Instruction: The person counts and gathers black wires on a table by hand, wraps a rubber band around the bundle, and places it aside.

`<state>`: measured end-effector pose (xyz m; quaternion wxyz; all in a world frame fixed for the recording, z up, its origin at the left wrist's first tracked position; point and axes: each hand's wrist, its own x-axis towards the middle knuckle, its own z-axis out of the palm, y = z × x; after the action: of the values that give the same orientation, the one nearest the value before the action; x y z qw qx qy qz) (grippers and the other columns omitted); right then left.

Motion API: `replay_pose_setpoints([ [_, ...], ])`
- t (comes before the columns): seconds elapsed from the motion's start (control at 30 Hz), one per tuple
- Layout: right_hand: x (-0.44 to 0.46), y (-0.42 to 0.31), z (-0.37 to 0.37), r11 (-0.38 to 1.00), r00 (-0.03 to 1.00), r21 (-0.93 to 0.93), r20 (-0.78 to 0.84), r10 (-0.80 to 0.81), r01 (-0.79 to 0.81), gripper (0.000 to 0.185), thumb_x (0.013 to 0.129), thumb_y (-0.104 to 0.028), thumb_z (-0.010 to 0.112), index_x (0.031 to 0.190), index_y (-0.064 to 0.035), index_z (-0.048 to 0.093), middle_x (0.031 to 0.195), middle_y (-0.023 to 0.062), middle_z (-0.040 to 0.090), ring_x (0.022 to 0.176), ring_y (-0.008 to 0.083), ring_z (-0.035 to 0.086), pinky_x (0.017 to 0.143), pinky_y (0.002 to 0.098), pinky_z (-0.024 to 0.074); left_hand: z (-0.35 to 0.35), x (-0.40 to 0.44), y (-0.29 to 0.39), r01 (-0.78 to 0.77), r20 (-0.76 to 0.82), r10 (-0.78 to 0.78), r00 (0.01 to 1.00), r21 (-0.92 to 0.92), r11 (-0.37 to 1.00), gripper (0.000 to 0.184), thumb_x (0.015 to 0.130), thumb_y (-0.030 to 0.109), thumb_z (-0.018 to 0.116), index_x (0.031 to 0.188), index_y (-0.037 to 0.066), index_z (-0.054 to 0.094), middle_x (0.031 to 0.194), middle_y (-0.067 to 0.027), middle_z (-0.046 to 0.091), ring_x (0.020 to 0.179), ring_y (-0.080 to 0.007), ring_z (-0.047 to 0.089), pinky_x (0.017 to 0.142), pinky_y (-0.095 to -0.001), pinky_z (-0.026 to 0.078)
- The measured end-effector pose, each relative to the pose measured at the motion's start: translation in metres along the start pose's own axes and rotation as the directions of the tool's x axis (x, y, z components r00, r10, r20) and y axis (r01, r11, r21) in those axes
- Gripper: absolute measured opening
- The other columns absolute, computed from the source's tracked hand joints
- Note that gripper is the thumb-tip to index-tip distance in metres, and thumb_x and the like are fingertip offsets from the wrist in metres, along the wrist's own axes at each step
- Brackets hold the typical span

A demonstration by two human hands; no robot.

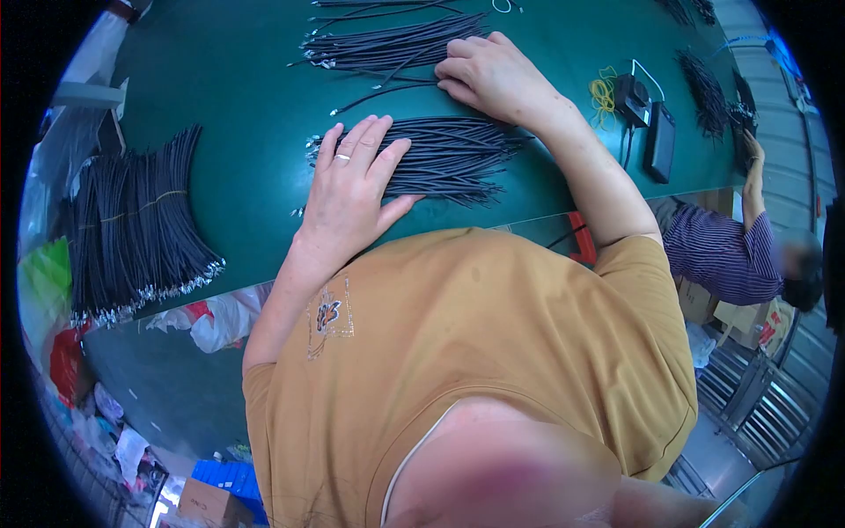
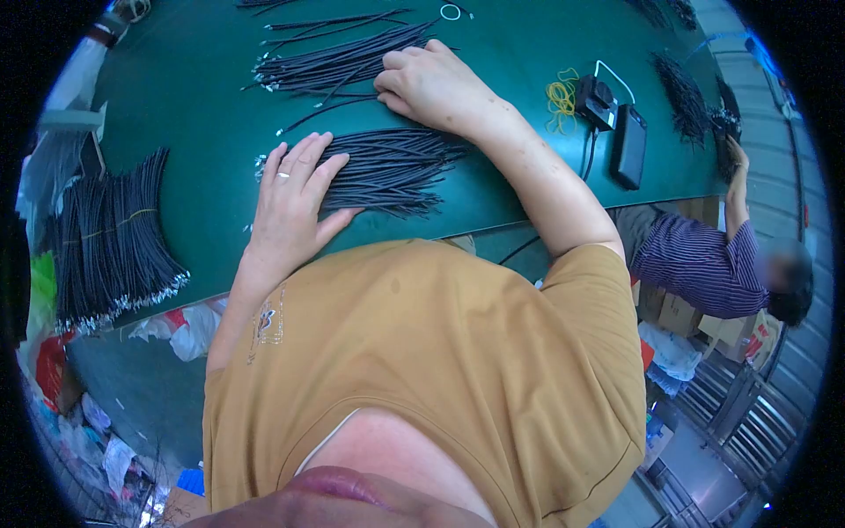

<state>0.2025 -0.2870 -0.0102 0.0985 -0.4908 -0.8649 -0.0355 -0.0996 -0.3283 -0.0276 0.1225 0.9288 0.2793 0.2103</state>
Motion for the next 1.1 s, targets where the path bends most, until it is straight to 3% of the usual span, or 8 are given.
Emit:
replay_pose_setpoints([
  [0.07,-0.001,-0.004,-0.010,0.999,0.998,0.050,0.063,-0.012,0.009,0.016,0.101,-0.028,0.073,0.100,-0.0136,0.079,0.098,0.0043,0.069,0.105,0.0236,0.070,0.092,0.0420,0.0496,0.000,-0.001,0.000,0.001,-0.001,-0.001,1.000,-0.004,1.000,0.071,0.079,0.038,0.094,0.138,0.007,0.068,0.153,-0.0194,0.058,0.147,-0.0353,0.053,0.124,-0.0592,0.037],
  [0.13,-0.003,-0.006,-0.018,0.976,0.965,0.215,0.250,-0.079,0.024,0.016,0.102,-0.024,0.072,0.107,-0.0104,0.078,0.100,0.0052,0.067,0.106,0.0244,0.068,0.093,0.0407,0.0487,0.001,-0.002,0.000,0.025,0.021,-0.025,0.999,-0.026,0.999,0.071,0.080,0.031,0.093,0.141,0.008,0.066,0.162,-0.0195,0.053,0.154,-0.0363,0.048,0.126,-0.0580,0.035],
  [0.57,-0.003,0.000,-0.020,0.941,0.945,0.324,0.269,-0.189,0.096,0.020,0.103,-0.026,0.071,0.112,-0.0092,0.079,0.100,0.0054,0.069,0.106,0.0258,0.069,0.095,0.0415,0.0501,0.002,-0.003,0.002,0.036,0.015,-0.037,0.999,0.037,0.999,0.071,0.080,0.036,0.093,0.141,0.010,0.066,0.166,-0.0193,0.050,0.159,-0.0347,0.042,0.130,-0.0614,0.025],
  [0.67,0.004,0.015,-0.006,0.986,0.998,0.168,0.056,-0.017,0.008,0.024,0.103,-0.029,0.072,0.122,-0.0171,0.079,0.104,0.0040,0.071,0.107,0.0245,0.071,0.093,0.0426,0.0511,0.001,-0.003,0.002,0.044,0.038,-0.045,0.998,0.032,0.999,0.070,0.081,0.038,0.092,0.141,0.010,0.067,0.164,-0.0183,0.052,0.157,-0.0333,0.045,0.130,-0.0616,0.023],
  [0.73,0.008,0.020,-0.002,0.995,0.998,-0.100,-0.070,-0.002,-0.005,0.025,0.101,-0.030,0.074,0.124,-0.0196,0.080,0.107,0.0032,0.070,0.109,0.0241,0.071,0.094,0.0427,0.0507,0.000,-0.003,0.002,0.041,0.028,-0.042,0.999,0.033,0.999,0.070,0.082,0.038,0.092,0.140,0.010,0.067,0.162,-0.0176,0.053,0.156,-0.0327,0.046,0.131,-0.0613,0.023],
  [0.77,0.010,0.021,0.001,0.990,0.998,-0.139,-0.067,0.018,-0.027,0.025,0.100,-0.030,0.075,0.123,-0.0207,0.080,0.110,0.0027,0.070,0.111,0.0237,0.070,0.094,0.0428,0.0500,0.001,-0.003,0.002,0.041,0.028,-0.042,0.999,0.033,0.999,0.070,0.082,0.038,0.092,0.140,0.010,0.067,0.162,-0.0176,0.053,0.156,-0.0327,0.046,0.131,-0.0613,0.023],
  [1.0,0.017,0.021,0.001,0.981,1.000,-0.195,-0.027,0.014,-0.019,0.019,0.101,-0.030,0.075,0.116,-0.0196,0.081,0.110,0.0028,0.070,0.115,0.0234,0.069,0.096,0.0433,0.0491,0.000,-0.003,0.001,0.043,0.032,-0.044,0.999,0.017,0.999,0.070,0.082,0.037,0.092,0.140,0.010,0.066,0.162,-0.0178,0.053,0.155,-0.0331,0.046,0.131,-0.0608,0.024],
  [1.1,0.022,0.009,-0.004,0.995,0.998,-0.100,-0.070,-0.006,-0.001,0.017,0.102,-0.030,0.073,0.112,-0.0191,0.082,0.109,0.0022,0.071,0.113,0.0235,0.069,0.097,0.0433,0.0498,0.000,-0.004,0.001,0.041,0.036,-0.041,0.999,0.018,0.999,0.070,0.082,0.037,0.092,0.141,0.010,0.066,0.163,-0.0178,0.052,0.155,-0.0333,0.046,0.130,-0.0608,0.024],
])
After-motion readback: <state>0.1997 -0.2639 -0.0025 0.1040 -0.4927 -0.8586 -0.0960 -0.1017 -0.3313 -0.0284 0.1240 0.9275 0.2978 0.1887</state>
